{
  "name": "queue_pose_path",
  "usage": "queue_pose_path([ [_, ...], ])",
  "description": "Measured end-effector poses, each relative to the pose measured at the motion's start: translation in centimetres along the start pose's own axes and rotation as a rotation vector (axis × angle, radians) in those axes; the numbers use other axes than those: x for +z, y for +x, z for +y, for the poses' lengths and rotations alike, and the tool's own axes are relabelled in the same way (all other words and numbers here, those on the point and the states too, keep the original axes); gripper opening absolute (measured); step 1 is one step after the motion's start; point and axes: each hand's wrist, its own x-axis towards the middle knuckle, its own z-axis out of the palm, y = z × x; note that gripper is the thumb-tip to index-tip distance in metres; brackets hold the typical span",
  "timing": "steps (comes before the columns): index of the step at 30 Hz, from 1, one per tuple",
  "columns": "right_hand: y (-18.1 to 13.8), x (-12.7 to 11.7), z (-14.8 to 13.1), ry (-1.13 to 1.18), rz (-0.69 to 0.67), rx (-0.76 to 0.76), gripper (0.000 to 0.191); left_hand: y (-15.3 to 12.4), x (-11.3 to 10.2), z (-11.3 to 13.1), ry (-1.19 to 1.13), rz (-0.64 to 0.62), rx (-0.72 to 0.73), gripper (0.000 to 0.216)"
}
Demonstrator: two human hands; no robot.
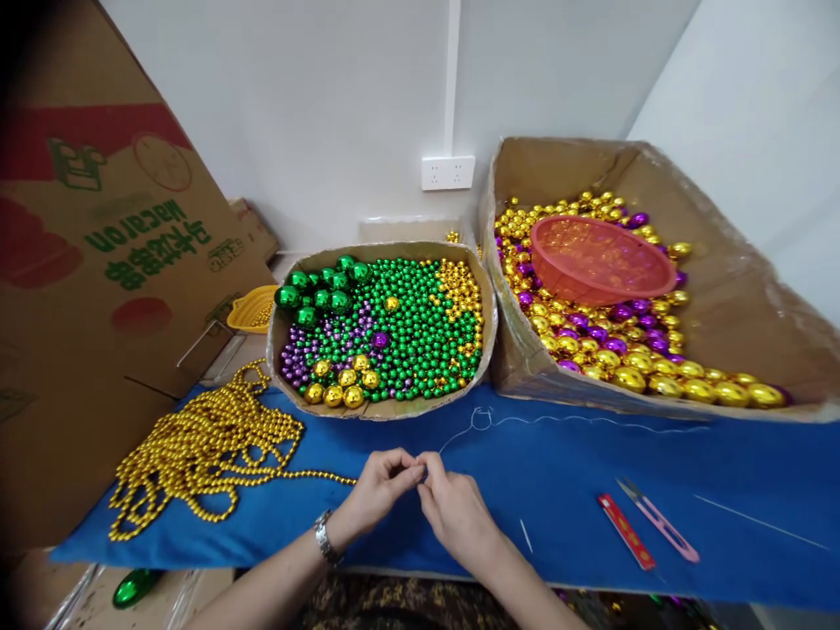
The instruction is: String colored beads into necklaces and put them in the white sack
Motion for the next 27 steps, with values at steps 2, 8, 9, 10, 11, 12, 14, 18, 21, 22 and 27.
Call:
queue_pose_path([
  [2, -0.2, -0.4, -0.3, 0.022, 0.02, 0.021, 0.016, -0.1, 0.0, 0.1, -0.009, -0.01, 0.011, 0.037],
  [8, -0.7, -1.3, 0.5, -0.037, 0.138, -0.039, 0.011, -0.2, -0.6, 0.5, -0.124, -0.064, -0.053, 0.038],
  [9, -0.6, -1.4, 0.8, -0.065, 0.155, -0.071, 0.012, -0.2, -0.8, 0.6, -0.094, -0.085, -0.03, 0.038],
  [10, -0.5, -1.4, 1.1, -0.09, 0.167, -0.101, 0.013, -0.2, -0.9, 0.6, -0.048, -0.096, 0.004, 0.037],
  [11, -0.4, -1.4, 1.4, -0.106, 0.171, -0.126, 0.015, -0.2, -1.0, 0.7, 0.006, -0.101, 0.042, 0.036],
  [12, -0.3, -1.4, 1.7, -0.118, 0.169, -0.153, 0.016, -0.2, -1.1, 0.8, 0.058, -0.107, 0.073, 0.035],
  [14, 0.0, -1.2, 2.1, -0.138, 0.156, -0.224, 0.019, -0.2, -1.1, 0.9, 0.102, -0.153, 0.086, 0.035],
  [18, 0.6, -1.2, 2.1, -0.144, 0.14, -0.343, 0.021, -0.2, -0.7, 0.8, -0.097, -0.245, -0.086, 0.038],
  [21, 0.6, -1.5, 1.6, -0.164, 0.236, -0.327, 0.025, -0.3, -0.4, 0.7, -0.219, -0.158, -0.159, 0.039],
  [22, 0.4, -1.6, 1.4, -0.18, 0.285, -0.311, 0.027, -0.3, -0.4, 0.6, -0.229, -0.126, -0.158, 0.038],
  [27, -0.4, -1.2, -0.1, -0.225, 0.376, -0.254, 0.02, -0.3, -0.2, 0.3, -0.176, -0.043, -0.074, 0.032],
])
